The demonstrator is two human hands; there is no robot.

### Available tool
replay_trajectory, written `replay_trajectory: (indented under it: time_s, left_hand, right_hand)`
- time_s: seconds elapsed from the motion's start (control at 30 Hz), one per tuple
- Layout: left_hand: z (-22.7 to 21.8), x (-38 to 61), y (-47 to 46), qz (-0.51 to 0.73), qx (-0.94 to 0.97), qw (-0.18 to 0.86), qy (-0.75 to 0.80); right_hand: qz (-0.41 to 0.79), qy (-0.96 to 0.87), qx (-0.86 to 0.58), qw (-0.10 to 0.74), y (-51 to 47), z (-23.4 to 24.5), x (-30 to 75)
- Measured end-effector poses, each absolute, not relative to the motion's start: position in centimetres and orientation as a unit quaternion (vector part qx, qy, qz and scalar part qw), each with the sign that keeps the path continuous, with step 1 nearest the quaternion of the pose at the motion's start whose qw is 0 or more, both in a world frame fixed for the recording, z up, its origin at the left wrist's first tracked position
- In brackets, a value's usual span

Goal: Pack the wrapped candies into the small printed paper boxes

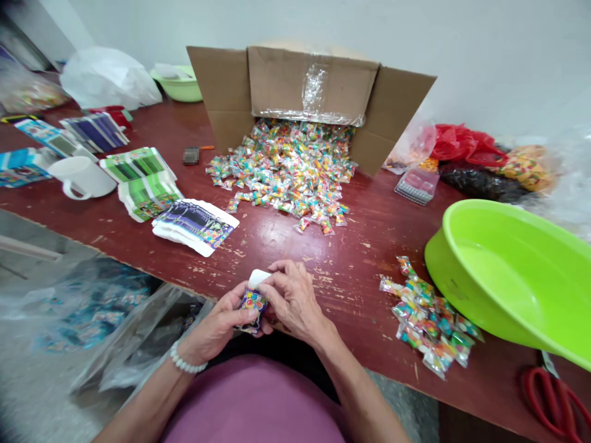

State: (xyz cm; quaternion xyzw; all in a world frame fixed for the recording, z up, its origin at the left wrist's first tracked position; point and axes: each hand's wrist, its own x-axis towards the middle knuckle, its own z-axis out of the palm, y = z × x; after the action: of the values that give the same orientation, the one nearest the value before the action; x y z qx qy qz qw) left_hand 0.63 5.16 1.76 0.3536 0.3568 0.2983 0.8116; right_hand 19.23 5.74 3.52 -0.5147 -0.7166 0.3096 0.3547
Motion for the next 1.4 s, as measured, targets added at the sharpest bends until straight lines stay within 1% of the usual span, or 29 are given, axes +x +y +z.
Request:
replay_trajectory:
  time_s: [0.07, 0.13, 0.2, 0.27, 0.33, 0.4, 0.47, 0.53, 0.57, 0.63, 0.73, 0.8, 0.83, 0.9, 1.0, 1.07, 1.13, 1.23, 1.4]
  left_hand:
    - [2.1, 0.6, 5.3, 0.330, 0.353, 0.795, 0.367]
    - [2.3, 0.6, 5.4, 0.340, 0.322, 0.799, 0.378]
    - [2.3, 0.6, 5.5, 0.334, 0.274, 0.815, 0.386]
    - [2.2, 0.7, 5.5, 0.330, 0.247, 0.821, 0.396]
    - [2.3, 0.8, 5.4, 0.324, 0.274, 0.806, 0.412]
    - [2.5, 1.0, 5.3, 0.315, 0.331, 0.781, 0.425]
    - [2.8, 1.0, 5.2, 0.304, 0.373, 0.765, 0.429]
    - [2.9, 1.1, 5.1, 0.300, 0.372, 0.767, 0.427]
    - [2.9, 1.1, 5.1, 0.304, 0.358, 0.773, 0.426]
    - [2.8, 1.2, 5.1, 0.316, 0.315, 0.789, 0.422]
    - [2.8, 1.3, 5.1, 0.308, 0.243, 0.827, 0.403]
    - [2.9, 1.3, 5.2, 0.291, 0.219, 0.847, 0.386]
    - [3.0, 1.3, 5.2, 0.288, 0.216, 0.850, 0.385]
    - [3.0, 1.3, 5.3, 0.290, 0.229, 0.841, 0.396]
    - [2.9, 1.3, 5.4, 0.309, 0.288, 0.799, 0.428]
    - [2.8, 1.3, 5.4, 0.330, 0.340, 0.757, 0.450]
    - [2.7, 1.3, 5.4, 0.333, 0.373, 0.733, 0.462]
    - [2.5, 1.3, 5.3, 0.312, 0.361, 0.757, 0.446]
    - [1.9, 1.1, 5.3, 0.310, 0.332, 0.775, 0.440]
  right_hand:
    - [0.361, -0.709, -0.482, 0.369, 5.7, 3.3, 19.2]
    - [0.417, -0.642, -0.478, 0.430, 5.5, 2.9, 19.1]
    - [0.496, -0.532, -0.485, 0.486, 5.2, 2.6, 18.8]
    - [0.616, -0.429, -0.451, 0.482, 5.0, 2.4, 18.5]
    - [0.720, -0.355, -0.394, 0.448, 4.9, 2.3, 18.2]
    - [0.759, -0.322, -0.368, 0.430, 4.9, 2.3, 17.9]
    - [0.755, -0.319, -0.369, 0.438, 4.9, 2.2, 17.7]
    - [0.729, -0.331, -0.384, 0.460, 4.9, 2.0, 17.5]
    - [0.700, -0.350, -0.400, 0.477, 4.9, 2.0, 17.4]
    - [0.603, -0.440, -0.439, 0.500, 5.0, 2.0, 17.5]
    - [0.441, -0.615, -0.455, 0.469, 5.1, 2.4, 18.1]
    - [0.403, -0.665, -0.449, 0.440, 5.2, 2.8, 18.4]
    - [0.405, -0.667, -0.447, 0.436, 5.2, 2.9, 18.5]
    - [0.447, -0.646, -0.441, 0.435, 5.2, 2.9, 18.4]
    - [0.576, -0.545, -0.428, 0.434, 5.1, 2.6, 17.8]
    - [0.632, -0.479, -0.432, 0.429, 5.1, 2.4, 17.3]
    - [0.637, -0.462, -0.449, 0.425, 5.2, 2.4, 17.1]
    - [0.615, -0.469, -0.476, 0.418, 5.4, 2.6, 17.1]
    - [0.651, -0.443, -0.465, 0.405, 5.6, 2.9, 17.4]
